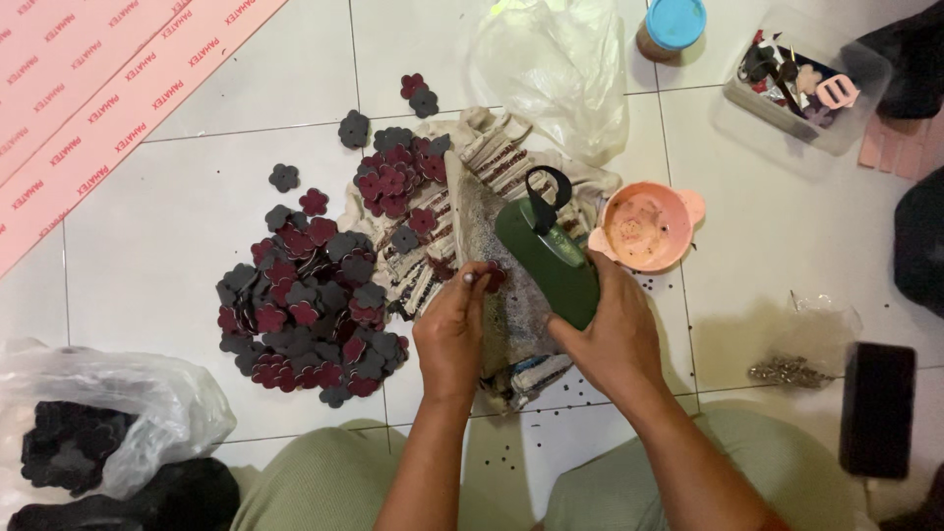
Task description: The person sits on the floor and glues small flower-shaped fabric cutouts onto the surface of a green shoe upper, using a small stick to apply adhesive from a bowl and pressing each cutout in place one at a time, working across the shoe surface.
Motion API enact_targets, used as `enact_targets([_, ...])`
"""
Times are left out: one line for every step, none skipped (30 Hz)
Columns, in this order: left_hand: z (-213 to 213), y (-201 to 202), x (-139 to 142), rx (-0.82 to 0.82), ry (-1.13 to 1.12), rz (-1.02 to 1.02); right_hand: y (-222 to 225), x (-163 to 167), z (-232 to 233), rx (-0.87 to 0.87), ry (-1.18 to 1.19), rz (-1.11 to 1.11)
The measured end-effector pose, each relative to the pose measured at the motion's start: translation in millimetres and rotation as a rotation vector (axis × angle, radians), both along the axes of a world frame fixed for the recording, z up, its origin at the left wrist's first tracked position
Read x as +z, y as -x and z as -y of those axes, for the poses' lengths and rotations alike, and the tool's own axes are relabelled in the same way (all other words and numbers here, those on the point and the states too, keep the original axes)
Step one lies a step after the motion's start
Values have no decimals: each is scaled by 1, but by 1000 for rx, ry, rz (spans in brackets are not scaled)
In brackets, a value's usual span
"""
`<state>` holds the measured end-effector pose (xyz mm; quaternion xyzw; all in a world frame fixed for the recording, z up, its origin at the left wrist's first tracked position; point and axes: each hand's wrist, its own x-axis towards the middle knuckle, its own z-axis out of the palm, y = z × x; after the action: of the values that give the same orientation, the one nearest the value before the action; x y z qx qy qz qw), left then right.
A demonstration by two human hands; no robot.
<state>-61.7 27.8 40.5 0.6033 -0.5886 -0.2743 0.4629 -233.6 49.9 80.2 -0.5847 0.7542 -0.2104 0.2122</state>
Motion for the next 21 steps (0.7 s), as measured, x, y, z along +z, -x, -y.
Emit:
enact_targets([0,0,1,-13,30,21,-1,3,2,-2,7,8])
enact_targets([1,-1,1,-32,61,56,-1,7,2,-24,-38,-6])
enact_targets([1,-1,1,-51,95,91,-1,13,3,-46,-81,-21])
enact_targets([2,-1,1,-67,126,126,-1,21,2,-66,-126,-36])
enact_targets([3,-2,1,-76,127,123,-1,31,-1,-66,-59,4])
enact_targets([3,-2,1,-80,132,122,0,42,-6,-62,10,46])
enact_targets([4,-1,0,-86,140,119,1,53,-13,-60,83,86])
enact_targets([6,-1,0,-85,134,147,3,64,-22,-76,135,272])
enact_targets([6,1,0,-80,125,176,5,74,-33,-87,182,460])
enact_targets([6,2,-1,-73,109,207,7,81,-42,-76,355,551])
enact_targets([7,3,-1,-73,100,215,7,84,-49,-65,522,642])
enact_targets([7,4,-2,-75,90,223,6,84,-53,4,501,541])
enact_targets([7,5,-4,-78,83,230,5,81,-53,72,482,437])
enact_targets([7,5,-6,-89,81,234,4,75,-52,136,465,331])
enact_targets([7,6,-9,-101,81,237,2,70,-49,198,449,224])
enact_targets([7,6,-11,-113,81,241,0,63,-45,258,432,115])
enact_targets([8,7,-14,-124,21,265,-2,58,-42,316,412,7])
enact_targets([9,7,-16,-134,-39,291,-3,54,-40,373,392,-101])
enact_targets([8,7,-18,-145,-99,316,-5,50,-38,265,218,28])
enact_targets([9,8,-20,-139,-53,311,-8,47,-36,156,44,155])
enact_targets([8,8,-21,-132,-19,305,-9,47,-36,160,56,84])
